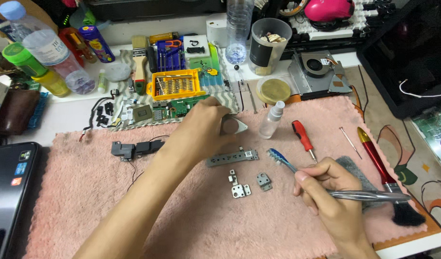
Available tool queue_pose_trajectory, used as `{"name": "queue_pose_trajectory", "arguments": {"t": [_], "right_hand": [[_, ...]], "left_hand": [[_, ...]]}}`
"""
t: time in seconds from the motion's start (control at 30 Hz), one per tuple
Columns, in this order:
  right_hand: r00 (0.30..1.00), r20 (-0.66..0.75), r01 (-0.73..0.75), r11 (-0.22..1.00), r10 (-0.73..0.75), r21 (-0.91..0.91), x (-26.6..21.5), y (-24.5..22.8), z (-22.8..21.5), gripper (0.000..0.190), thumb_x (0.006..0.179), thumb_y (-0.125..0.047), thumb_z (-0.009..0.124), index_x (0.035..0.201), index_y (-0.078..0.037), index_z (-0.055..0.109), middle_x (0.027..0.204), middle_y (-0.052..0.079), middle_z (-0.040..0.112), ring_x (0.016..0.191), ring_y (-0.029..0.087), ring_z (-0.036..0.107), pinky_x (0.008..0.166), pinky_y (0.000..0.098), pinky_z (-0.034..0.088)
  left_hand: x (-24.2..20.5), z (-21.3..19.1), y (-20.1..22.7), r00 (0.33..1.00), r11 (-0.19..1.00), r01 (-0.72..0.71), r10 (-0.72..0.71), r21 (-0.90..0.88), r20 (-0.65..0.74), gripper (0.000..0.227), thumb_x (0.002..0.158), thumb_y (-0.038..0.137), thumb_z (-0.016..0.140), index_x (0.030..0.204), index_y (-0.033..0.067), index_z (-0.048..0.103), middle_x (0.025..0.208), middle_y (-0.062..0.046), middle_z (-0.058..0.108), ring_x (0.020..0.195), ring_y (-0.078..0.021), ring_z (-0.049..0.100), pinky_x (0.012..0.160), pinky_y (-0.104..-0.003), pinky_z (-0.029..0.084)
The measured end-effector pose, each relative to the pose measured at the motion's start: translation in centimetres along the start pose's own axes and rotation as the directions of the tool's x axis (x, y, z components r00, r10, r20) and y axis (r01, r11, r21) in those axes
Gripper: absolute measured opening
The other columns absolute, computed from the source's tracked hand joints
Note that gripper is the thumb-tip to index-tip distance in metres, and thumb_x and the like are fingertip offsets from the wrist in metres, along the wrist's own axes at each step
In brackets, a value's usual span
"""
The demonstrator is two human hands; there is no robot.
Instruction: The person cleans various small electronic components and metal brackets using a toothbrush. They pick up each item, scrub it thoroughly, and place it back on the workbench. The task involves handling multiple distinct parts one by one.
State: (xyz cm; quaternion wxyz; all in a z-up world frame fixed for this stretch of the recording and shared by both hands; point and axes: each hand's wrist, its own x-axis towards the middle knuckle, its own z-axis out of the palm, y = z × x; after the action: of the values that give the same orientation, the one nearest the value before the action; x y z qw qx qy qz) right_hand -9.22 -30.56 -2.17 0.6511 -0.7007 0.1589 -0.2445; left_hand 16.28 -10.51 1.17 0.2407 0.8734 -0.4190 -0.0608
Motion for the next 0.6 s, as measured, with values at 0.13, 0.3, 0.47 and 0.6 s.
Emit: {"name": "queue_pose_trajectory", "arguments": {"t": [0.13, 0.3, 0.47, 0.6], "right_hand": [[1.0, 0.011, 0.009, 0.999, -0.009, -0.033, -0.1, -0.1, 0.1, 0.013, 0.103, -0.003, 0.074, 0.093, 0.004, 0.069, 0.07, 0.022, 0.076, 0.042, 0.012, 0.045, 0.042, 0.0252, 0.037], [1.0, -0.002, 0.031, 0.998, -0.031, -0.051, -0.2, 0.1, 0.0, 0.008, 0.103, 0.0, 0.073, 0.096, 0.003, 0.07, 0.071, 0.021, 0.076, 0.044, 0.009, 0.045, 0.045, 0.0229, 0.038], [0.995, -0.086, 0.051, 0.998, -0.054, -0.032, -0.1, -0.2, 0.0, 0.011, 0.105, 0.002, 0.068, 0.096, 0.004, 0.063, 0.069, 0.024, 0.069, 0.046, 0.013, 0.048, 0.05, 0.0243, 0.04], [0.992, -0.125, 0.021, 0.999, -0.027, -0.05, -0.1, -0.3, 0.0, 0.015, 0.108, -0.001, 0.067, 0.095, 0.001, 0.059, 0.074, 0.024, 0.07, 0.046, 0.014, 0.045, 0.045, 0.0228, 0.031]], "left_hand": [[0.5, 0.3, -0.7, 0.995, 0.99, -0.1, 0.099, 0.101, 0.012, 0.036, 0.088, 0.033, 0.101, 0.108, 0.0079, 0.085, 0.107, -0.014, 0.073, 0.092, -0.0384, 0.072, 0.081, -0.053, 0.058], [-0.5, 0.5, -1.2, 0.99, 0.978, -0.12, 0.13, 0.172, -0.048, 0.079, 0.081, 0.045, 0.104, 0.147, 0.0104, 0.078, 0.135, -0.017, 0.071, 0.117, -0.0444, 0.067, 0.096, -0.06, 0.054], [-4.0, -1.4, 2.5, 0.965, 0.97, -0.237, 0.23, -0.048, -0.124, 0.04, 0.095, 0.021, 0.093, 0.131, 0.0063, 0.084, 0.119, -0.016, 0.078, 0.101, -0.038, 0.076, 0.089, -0.053, 0.064], [-7.2, -0.6, 4.1, 0.975, 0.975, -0.211, 0.216, -0.07, 0.06, 0.075, 0.088, 0.061, 0.094, 0.145, 0.014, 0.08, 0.128, -0.013, 0.074, 0.117, -0.0373, 0.067, 0.101, -0.057, 0.054]]}}
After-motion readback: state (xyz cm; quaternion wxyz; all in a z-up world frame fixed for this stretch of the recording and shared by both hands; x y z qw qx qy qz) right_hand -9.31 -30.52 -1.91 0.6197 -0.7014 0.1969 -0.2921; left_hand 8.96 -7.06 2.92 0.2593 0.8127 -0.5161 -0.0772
